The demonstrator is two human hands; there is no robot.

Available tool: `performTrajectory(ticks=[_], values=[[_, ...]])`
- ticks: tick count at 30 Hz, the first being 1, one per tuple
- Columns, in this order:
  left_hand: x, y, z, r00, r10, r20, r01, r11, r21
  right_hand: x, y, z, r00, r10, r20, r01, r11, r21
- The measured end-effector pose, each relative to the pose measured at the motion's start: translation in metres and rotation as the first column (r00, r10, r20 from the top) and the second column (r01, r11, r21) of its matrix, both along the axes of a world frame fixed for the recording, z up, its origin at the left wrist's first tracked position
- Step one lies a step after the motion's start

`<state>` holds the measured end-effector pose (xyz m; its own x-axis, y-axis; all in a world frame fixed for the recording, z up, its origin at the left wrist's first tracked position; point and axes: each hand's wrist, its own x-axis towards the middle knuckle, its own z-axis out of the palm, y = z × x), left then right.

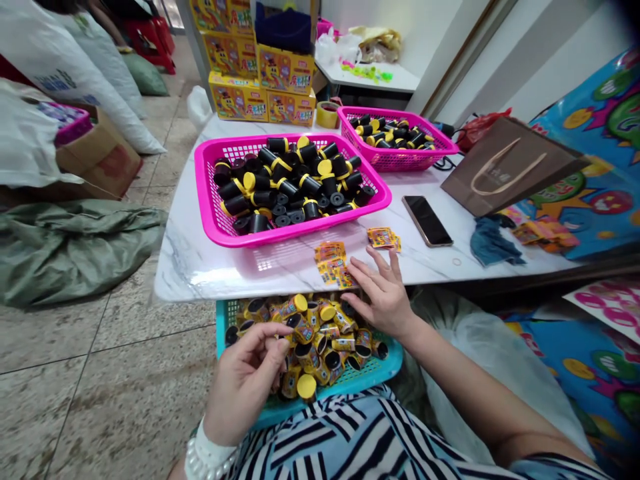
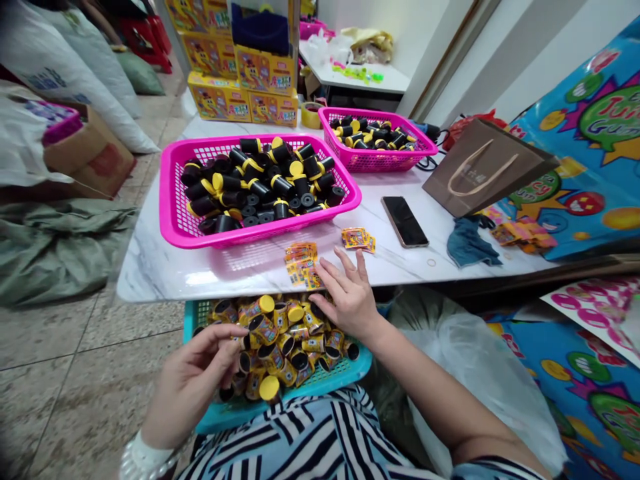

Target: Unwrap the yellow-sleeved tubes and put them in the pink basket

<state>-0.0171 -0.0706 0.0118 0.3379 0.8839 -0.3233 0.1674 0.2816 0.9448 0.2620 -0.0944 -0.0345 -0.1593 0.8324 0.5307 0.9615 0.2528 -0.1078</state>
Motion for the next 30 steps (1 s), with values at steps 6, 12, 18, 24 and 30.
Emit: performTrajectory(ticks=[6, 12, 18, 24, 30], values=[[0.006, -0.003, 0.002, 1.000, -0.027, 0.000, 0.027, 0.999, 0.033, -0.007, -0.002, -0.005, 0.999, 0.043, -0.029, -0.038, 0.989, 0.141], [0.018, 0.009, 0.005, 0.991, -0.131, 0.039, 0.128, 0.989, 0.075, -0.001, 0.010, 0.002, 0.992, -0.038, -0.118, 0.053, 0.991, 0.125], [0.018, 0.017, -0.003, 0.992, -0.114, 0.047, 0.112, 0.993, 0.046, 0.007, 0.013, 0.007, 0.969, -0.095, -0.227, 0.065, 0.989, -0.133], [0.021, 0.015, -0.009, 0.986, -0.154, 0.056, 0.152, 0.988, 0.040, 0.011, 0.024, 0.022, 0.975, -0.093, -0.204, 0.024, 0.947, -0.322], [0.023, 0.015, -0.008, 0.983, -0.176, 0.050, 0.170, 0.980, 0.109, 0.019, 0.032, 0.029, 0.984, -0.030, -0.177, -0.040, 0.926, -0.375]])
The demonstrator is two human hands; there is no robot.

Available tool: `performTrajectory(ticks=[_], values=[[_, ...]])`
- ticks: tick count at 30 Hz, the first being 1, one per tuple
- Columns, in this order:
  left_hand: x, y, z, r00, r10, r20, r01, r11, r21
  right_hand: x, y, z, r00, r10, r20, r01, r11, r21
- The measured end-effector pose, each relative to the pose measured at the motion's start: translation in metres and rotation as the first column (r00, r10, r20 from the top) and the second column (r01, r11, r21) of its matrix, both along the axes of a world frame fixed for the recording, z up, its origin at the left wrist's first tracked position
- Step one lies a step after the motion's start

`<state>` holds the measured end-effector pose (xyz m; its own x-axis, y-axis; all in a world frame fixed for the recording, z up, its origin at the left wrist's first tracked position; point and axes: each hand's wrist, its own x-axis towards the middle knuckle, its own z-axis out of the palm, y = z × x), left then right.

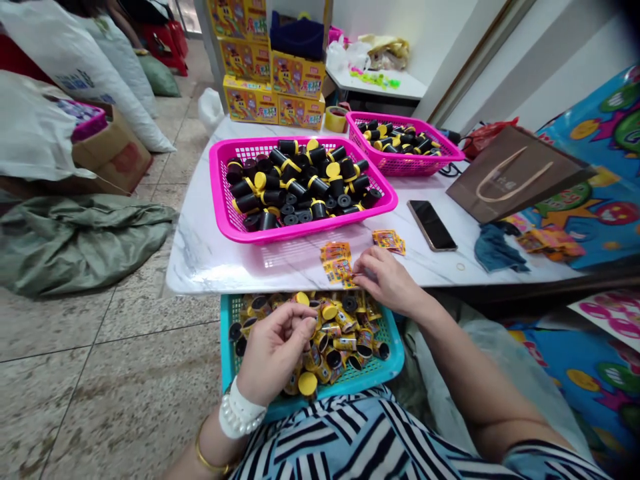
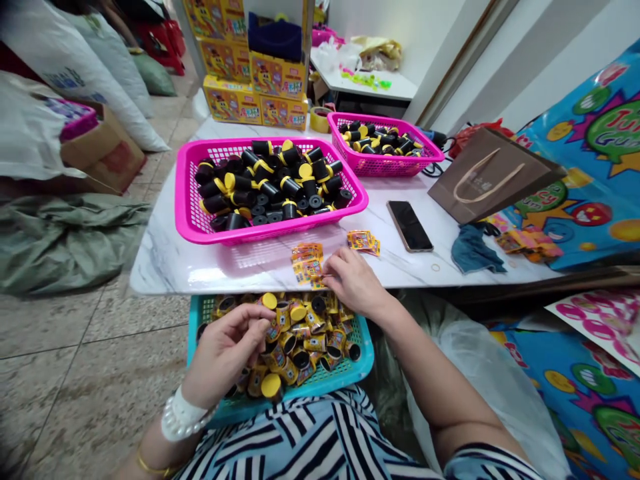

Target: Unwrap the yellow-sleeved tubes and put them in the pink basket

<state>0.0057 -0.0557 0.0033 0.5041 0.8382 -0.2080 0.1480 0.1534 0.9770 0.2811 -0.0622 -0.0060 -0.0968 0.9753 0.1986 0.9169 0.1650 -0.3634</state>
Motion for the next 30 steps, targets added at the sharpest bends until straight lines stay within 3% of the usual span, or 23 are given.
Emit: performTrajectory(ticks=[3, 6, 9, 11, 13, 16, 19, 21, 23, 28, 30], values=[[0.000, 0.000, 0.001, 1.000, 0.010, 0.009, -0.010, 1.000, 0.000, -0.003, -0.002, 0.003, 0.999, 0.013, -0.044, -0.012, 1.000, 0.013], [0.005, 0.001, 0.006, 0.996, 0.073, 0.044, -0.071, 0.997, -0.042, -0.025, -0.011, 0.009, 0.958, -0.029, -0.285, 0.036, 0.999, 0.018], [0.014, 0.003, 0.009, 0.977, 0.171, 0.130, -0.165, 0.985, -0.057, -0.064, -0.023, 0.010, 0.775, -0.108, -0.623, 0.136, 0.991, -0.002], [0.018, 0.005, 0.009, 0.960, 0.211, 0.183, -0.202, 0.977, -0.064, -0.088, -0.029, 0.007, 0.669, -0.121, -0.734, 0.175, 0.985, -0.002], [0.017, 0.008, 0.006, 0.953, 0.220, 0.209, -0.203, 0.974, -0.098, -0.104, -0.032, 0.003, 0.616, -0.125, -0.778, 0.177, 0.984, -0.018], [0.009, 0.014, 0.002, 0.958, 0.218, 0.187, -0.194, 0.971, -0.142, -0.109, -0.028, 0.001, 0.489, -0.137, -0.862, 0.094, 0.990, -0.104], [-0.001, 0.022, 0.005, 0.985, 0.117, 0.127, -0.103, 0.989, -0.108, -0.101, -0.018, 0.008, 0.327, -0.170, -0.930, -0.102, 0.972, -0.214], [-0.004, 0.028, 0.009, 0.994, 0.039, 0.102, -0.031, 0.997, -0.075, -0.098, -0.012, 0.014, 0.312, -0.223, -0.924, -0.218, 0.929, -0.298], [-0.005, 0.031, 0.012, 0.994, 0.042, 0.099, -0.036, 0.998, -0.054, -0.101, -0.010, 0.017, 0.340, -0.274, -0.900, -0.227, 0.905, -0.361], [-0.004, 0.019, 0.011, 0.932, 0.310, 0.189, -0.306, 0.951, -0.052, -0.118, -0.014, 0.006, 0.304, -0.354, -0.884, 0.036, 0.932, -0.361], [-0.006, 0.009, 0.009, 0.921, 0.334, 0.202, -0.333, 0.942, -0.042, -0.122, -0.016, -0.001, 0.300, -0.361, -0.883, 0.079, 0.932, -0.354]])
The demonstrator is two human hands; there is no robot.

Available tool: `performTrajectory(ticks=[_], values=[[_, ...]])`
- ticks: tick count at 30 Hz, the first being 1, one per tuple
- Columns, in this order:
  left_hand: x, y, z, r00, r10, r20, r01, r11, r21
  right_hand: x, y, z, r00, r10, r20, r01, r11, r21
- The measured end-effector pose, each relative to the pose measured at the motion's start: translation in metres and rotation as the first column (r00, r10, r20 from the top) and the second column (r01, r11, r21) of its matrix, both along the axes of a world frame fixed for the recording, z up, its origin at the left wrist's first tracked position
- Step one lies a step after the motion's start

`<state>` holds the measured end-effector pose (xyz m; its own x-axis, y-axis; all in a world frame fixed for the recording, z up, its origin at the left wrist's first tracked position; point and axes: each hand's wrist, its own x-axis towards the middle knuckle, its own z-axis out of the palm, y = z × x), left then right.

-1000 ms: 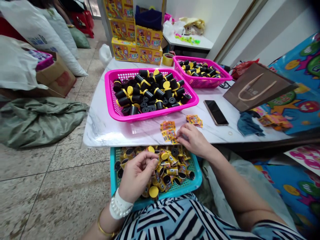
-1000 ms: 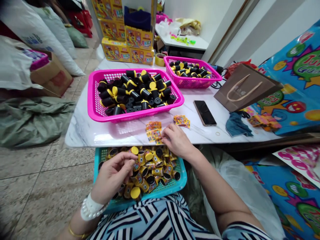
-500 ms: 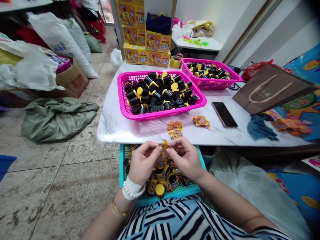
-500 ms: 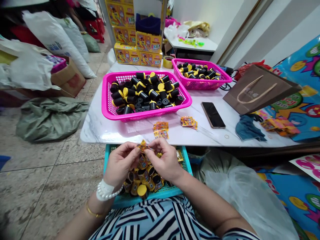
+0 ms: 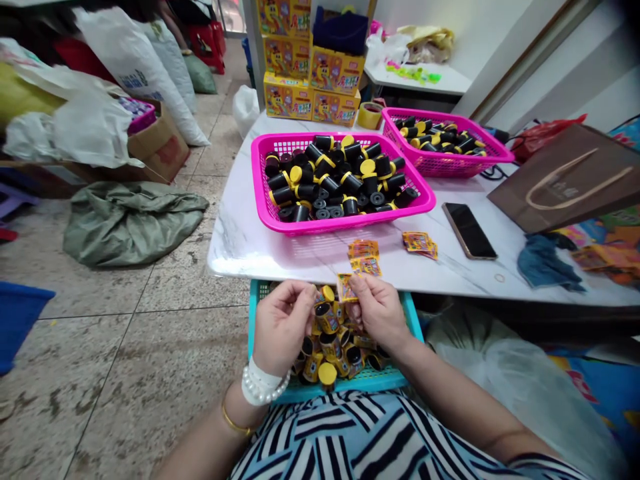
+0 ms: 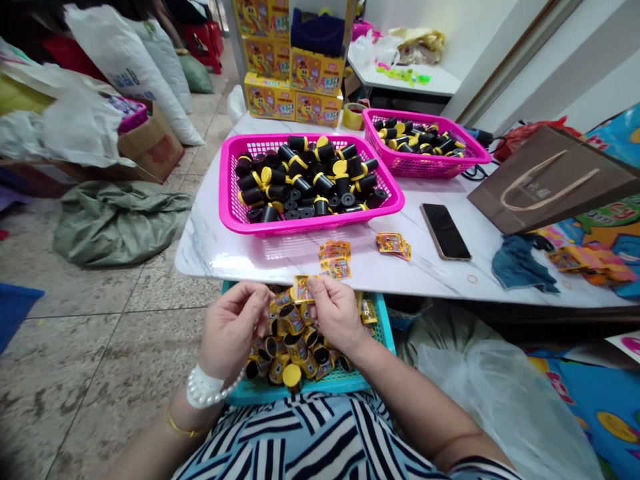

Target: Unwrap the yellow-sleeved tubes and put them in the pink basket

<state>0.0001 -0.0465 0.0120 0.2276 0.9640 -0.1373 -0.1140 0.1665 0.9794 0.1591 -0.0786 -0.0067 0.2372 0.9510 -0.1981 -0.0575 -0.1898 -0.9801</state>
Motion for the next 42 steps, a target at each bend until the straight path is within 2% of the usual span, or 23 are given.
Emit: performTrajectory(ticks=[4, 11, 15, 16, 21, 27, 32, 35, 37, 39, 42], values=[[-0.002, -0.013, -0.002, 0.999, -0.008, -0.033, 0.009, 0.999, 0.049, -0.002, -0.003, -0.007, 0.997, 0.032, 0.072, -0.034, 0.999, 0.028], [-0.002, -0.014, -0.005, 0.997, 0.036, -0.065, -0.029, 0.994, 0.108, -0.004, -0.007, -0.008, 0.958, 0.034, 0.285, -0.082, 0.984, 0.157], [-0.004, -0.017, -0.004, 0.975, 0.222, -0.001, -0.219, 0.963, 0.157, -0.004, -0.007, -0.010, 0.912, -0.023, 0.409, -0.083, 0.967, 0.240], [-0.005, -0.017, -0.003, 0.971, 0.241, -0.012, -0.234, 0.954, 0.187, -0.004, -0.008, -0.010, 0.900, -0.035, 0.434, -0.088, 0.962, 0.260], [-0.006, -0.018, -0.003, 0.978, 0.125, -0.167, -0.063, 0.940, 0.334, -0.008, -0.010, -0.007, 0.816, -0.042, 0.576, -0.197, 0.917, 0.346], [-0.010, -0.014, -0.016, 0.968, 0.163, -0.190, -0.087, 0.931, 0.354, -0.014, -0.010, -0.002, 0.743, -0.015, 0.669, -0.306, 0.881, 0.360], [-0.013, -0.009, -0.023, 0.978, 0.147, -0.146, -0.103, 0.957, 0.269, -0.015, 0.000, -0.005, 0.715, -0.021, 0.699, -0.354, 0.851, 0.388], [-0.016, -0.007, -0.026, 0.995, 0.087, -0.054, -0.085, 0.995, 0.043, -0.017, 0.005, -0.007, 0.713, 0.043, 0.700, -0.410, 0.835, 0.367], [-0.020, -0.008, -0.029, 0.997, 0.057, 0.056, -0.048, 0.988, -0.149, -0.016, 0.008, -0.004, 0.706, 0.090, 0.702, -0.456, 0.817, 0.354], [-0.023, -0.009, -0.031, 0.986, 0.071, 0.150, -0.028, 0.962, -0.270, -0.011, 0.014, 0.005, 0.683, 0.112, 0.722, -0.503, 0.788, 0.354], [-0.026, -0.011, -0.031, 0.976, 0.084, 0.199, -0.008, 0.934, -0.357, 0.003, 0.040, 0.037, 0.605, 0.001, 0.796, -0.549, 0.726, 0.415]])
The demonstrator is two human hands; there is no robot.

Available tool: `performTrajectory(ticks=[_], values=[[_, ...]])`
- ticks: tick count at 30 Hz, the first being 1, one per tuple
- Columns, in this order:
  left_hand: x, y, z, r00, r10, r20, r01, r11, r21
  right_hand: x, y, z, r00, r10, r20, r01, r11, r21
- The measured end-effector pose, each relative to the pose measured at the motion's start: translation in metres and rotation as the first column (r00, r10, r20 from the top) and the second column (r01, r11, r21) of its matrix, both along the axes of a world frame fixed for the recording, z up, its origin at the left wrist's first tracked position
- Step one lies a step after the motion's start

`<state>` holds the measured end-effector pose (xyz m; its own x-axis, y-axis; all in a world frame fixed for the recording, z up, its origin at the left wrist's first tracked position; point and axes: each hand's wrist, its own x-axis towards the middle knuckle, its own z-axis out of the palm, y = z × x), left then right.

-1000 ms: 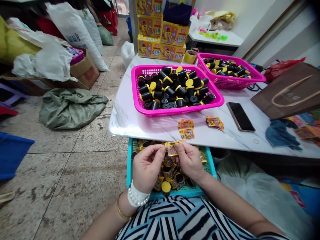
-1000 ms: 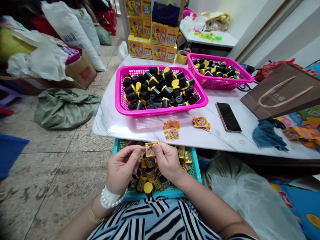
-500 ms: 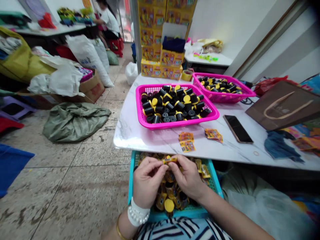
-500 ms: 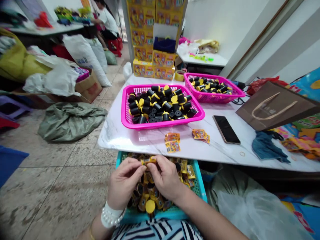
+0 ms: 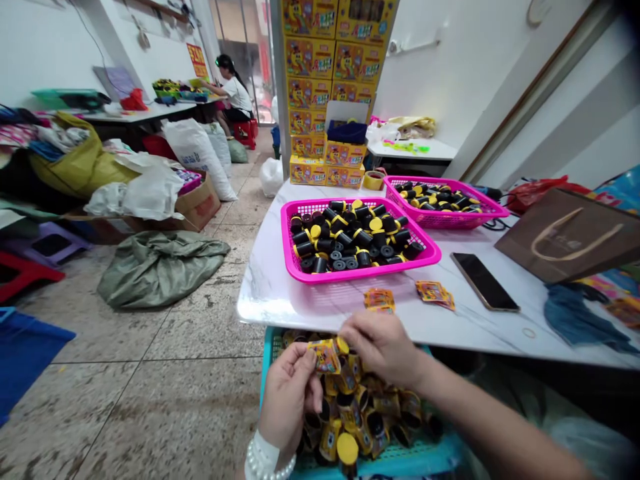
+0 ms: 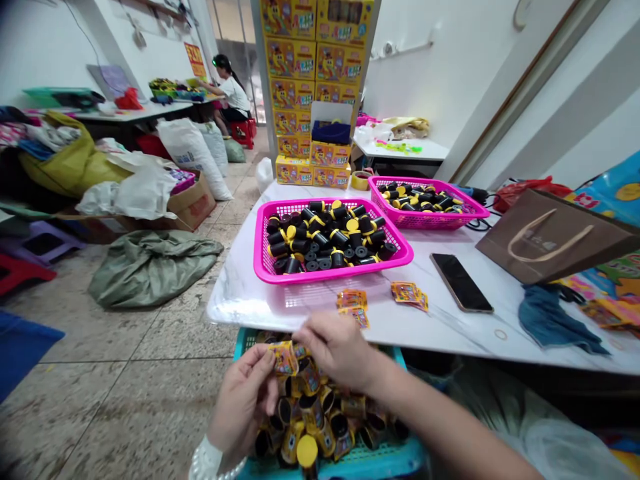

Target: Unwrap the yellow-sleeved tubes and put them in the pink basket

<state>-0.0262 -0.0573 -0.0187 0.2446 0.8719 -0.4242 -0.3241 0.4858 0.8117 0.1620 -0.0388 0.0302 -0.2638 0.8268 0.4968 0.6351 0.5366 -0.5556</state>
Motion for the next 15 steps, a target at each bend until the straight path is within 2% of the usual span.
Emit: performTrajectory(ticks=[1, 2, 4, 5, 7, 9, 11, 13, 14, 15], values=[[-0.001, 0.000, 0.001, 1.000, -0.018, 0.009, 0.018, 0.999, -0.027, 0.005, 0.015, 0.014, 0.998, -0.023, 0.050, 0.018, 0.995, 0.096], [-0.001, 0.001, 0.003, 0.999, -0.043, 0.022, 0.044, 0.998, -0.054, 0.010, 0.033, 0.028, 0.992, -0.006, 0.130, -0.014, 0.988, 0.153], [-0.002, 0.004, 0.007, 0.995, -0.084, 0.061, 0.090, 0.991, -0.099, 0.016, 0.076, 0.053, 0.933, 0.056, 0.356, -0.132, 0.973, 0.191], [-0.002, 0.005, 0.009, 0.992, -0.094, 0.081, 0.103, 0.988, -0.113, 0.016, 0.099, 0.061, 0.867, 0.115, 0.485, -0.204, 0.970, 0.135], [-0.002, 0.006, 0.011, 0.990, -0.091, 0.109, 0.105, 0.986, -0.128, 0.013, 0.140, 0.069, 0.673, 0.289, 0.681, -0.324, 0.943, -0.081], [-0.003, 0.006, 0.011, 0.990, -0.078, 0.118, 0.094, 0.986, -0.139, 0.006, 0.170, 0.067, 0.508, 0.418, 0.753, -0.333, 0.901, -0.276], [-0.005, 0.004, 0.009, 0.991, -0.068, 0.116, 0.087, 0.983, -0.161, 0.000, 0.184, 0.062, 0.419, 0.473, 0.775, -0.354, 0.871, -0.341], [-0.008, 0.002, 0.005, 0.992, -0.053, 0.113, 0.073, 0.980, -0.184, 0.000, 0.186, 0.061, 0.421, 0.436, 0.795, -0.410, 0.874, -0.262], [-0.010, 0.002, 0.004, 0.993, -0.044, 0.113, 0.065, 0.979, -0.191, 0.003, 0.183, 0.062, 0.466, 0.388, 0.795, -0.422, 0.887, -0.185], [-0.012, 0.002, 0.002, 0.993, -0.034, 0.117, 0.056, 0.980, -0.193, 0.007, 0.177, 0.064, 0.543, 0.326, 0.774, -0.409, 0.908, -0.095]])
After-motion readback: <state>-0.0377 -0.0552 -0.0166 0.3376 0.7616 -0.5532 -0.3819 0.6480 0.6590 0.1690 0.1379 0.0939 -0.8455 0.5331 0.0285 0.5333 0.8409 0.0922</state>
